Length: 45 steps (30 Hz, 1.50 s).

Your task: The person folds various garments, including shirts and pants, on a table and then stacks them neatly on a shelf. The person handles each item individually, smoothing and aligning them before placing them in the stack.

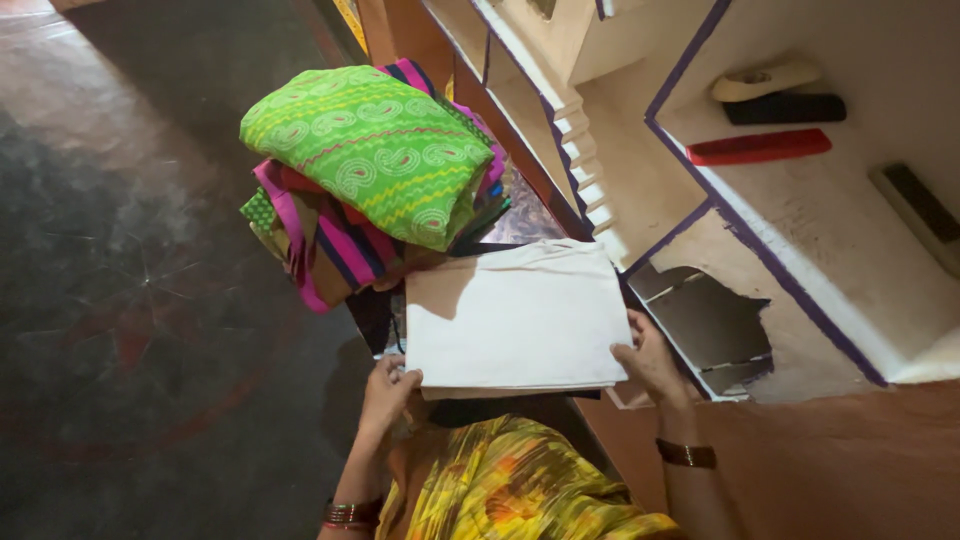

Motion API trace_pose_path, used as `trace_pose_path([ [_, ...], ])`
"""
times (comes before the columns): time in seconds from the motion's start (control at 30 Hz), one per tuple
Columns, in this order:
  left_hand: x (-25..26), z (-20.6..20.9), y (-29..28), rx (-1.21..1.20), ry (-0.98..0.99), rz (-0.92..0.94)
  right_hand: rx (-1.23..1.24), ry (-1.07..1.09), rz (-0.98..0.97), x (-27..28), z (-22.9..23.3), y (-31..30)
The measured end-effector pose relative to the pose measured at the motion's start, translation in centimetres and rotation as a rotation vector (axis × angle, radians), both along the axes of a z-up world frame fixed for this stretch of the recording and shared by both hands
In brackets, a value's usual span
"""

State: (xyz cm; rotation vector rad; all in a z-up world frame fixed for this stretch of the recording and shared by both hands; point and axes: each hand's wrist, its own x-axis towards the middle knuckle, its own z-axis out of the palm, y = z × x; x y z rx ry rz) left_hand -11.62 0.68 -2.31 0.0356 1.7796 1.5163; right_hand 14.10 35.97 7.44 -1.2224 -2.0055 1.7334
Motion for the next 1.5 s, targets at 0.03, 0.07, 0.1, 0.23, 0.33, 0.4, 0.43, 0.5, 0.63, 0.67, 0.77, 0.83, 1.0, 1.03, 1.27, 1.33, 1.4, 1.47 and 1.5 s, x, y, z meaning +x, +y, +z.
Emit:
trace_pose_path([
  [0.03,0.3,1.1,-0.1,-0.043,-0.029,0.000,0.015,-0.061,0.011,0.1,0.1,-0.2],
  [0.07,0.7,2.2,-0.1,-0.131,0.131,0.020,0.030,-0.123,0.021,0.0,0.4,-0.1],
  [0.1,0.9,3.4,0.0,-0.219,0.292,0.039,0.201,-0.201,0.014,-0.2,0.8,0.0],
  [0.23,1.4,6.9,1.7,-0.379,0.953,0.178,0.620,-0.260,-0.043,-2.1,2.9,-1.1],
  [0.33,0.9,7.6,5.4,-0.139,1.107,0.053,0.469,-0.184,-0.068,-5.4,3.2,-3.6],
  [0.4,1.5,7.1,8.8,0.012,0.931,-0.124,1.212,0.260,0.572,-7.6,2.8,-5.2],
  [0.43,2.0,6.6,10.3,-0.034,0.921,-0.232,0.919,0.116,0.590,-8.9,2.0,-6.6],
  [0.5,2.4,5.5,11.8,-0.144,1.099,-0.429,0.774,-0.076,0.728,-10.7,0.3,-8.7],
  [0.63,2.4,4.3,12.7,-0.338,1.328,-0.639,0.997,-0.304,0.965,-12.3,-0.9,-7.8],
  [0.67,2.0,4.4,12.7,-0.372,1.256,-0.650,0.960,-0.356,0.956,-13.0,-0.8,-6.9],
  [0.77,1.7,5.2,12.7,-0.393,1.275,-0.631,1.071,-0.442,0.881,-14.2,-0.3,-4.7],
  [0.83,1.6,6.0,12.6,-0.425,1.193,-0.645,1.095,-0.476,0.861,-14.7,0.1,-3.8],
  [1.0,0.6,7.5,12.4,-0.441,1.105,-0.569,1.056,-0.559,0.717,-15.7,0.5,-1.6],
  [1.03,0.4,7.6,12.3,-0.450,1.096,-0.554,1.051,-0.559,0.692,-15.7,0.3,-1.2],
  [1.27,-1.1,8.1,12.0,-0.917,0.812,-0.821,0.934,-0.518,0.412,-14.4,-1.9,1.4],
  [1.33,-1.4,8.3,11.9,-0.925,0.810,-0.713,0.865,-0.524,0.375,-13.9,-2.4,2.0],
  [1.4,-1.5,8.5,11.6,-0.839,0.874,-0.526,0.839,-0.532,0.346,-13.0,-3.0,2.2],
  [1.47,-1.2,8.5,11.2,-0.653,0.992,-0.263,0.854,-0.542,0.326,-12.0,-3.6,2.3],
  [1.5,-1.1,8.4,11.0,-0.604,1.009,-0.232,0.840,-0.494,0.313,-11.3,-3.8,2.2],
])
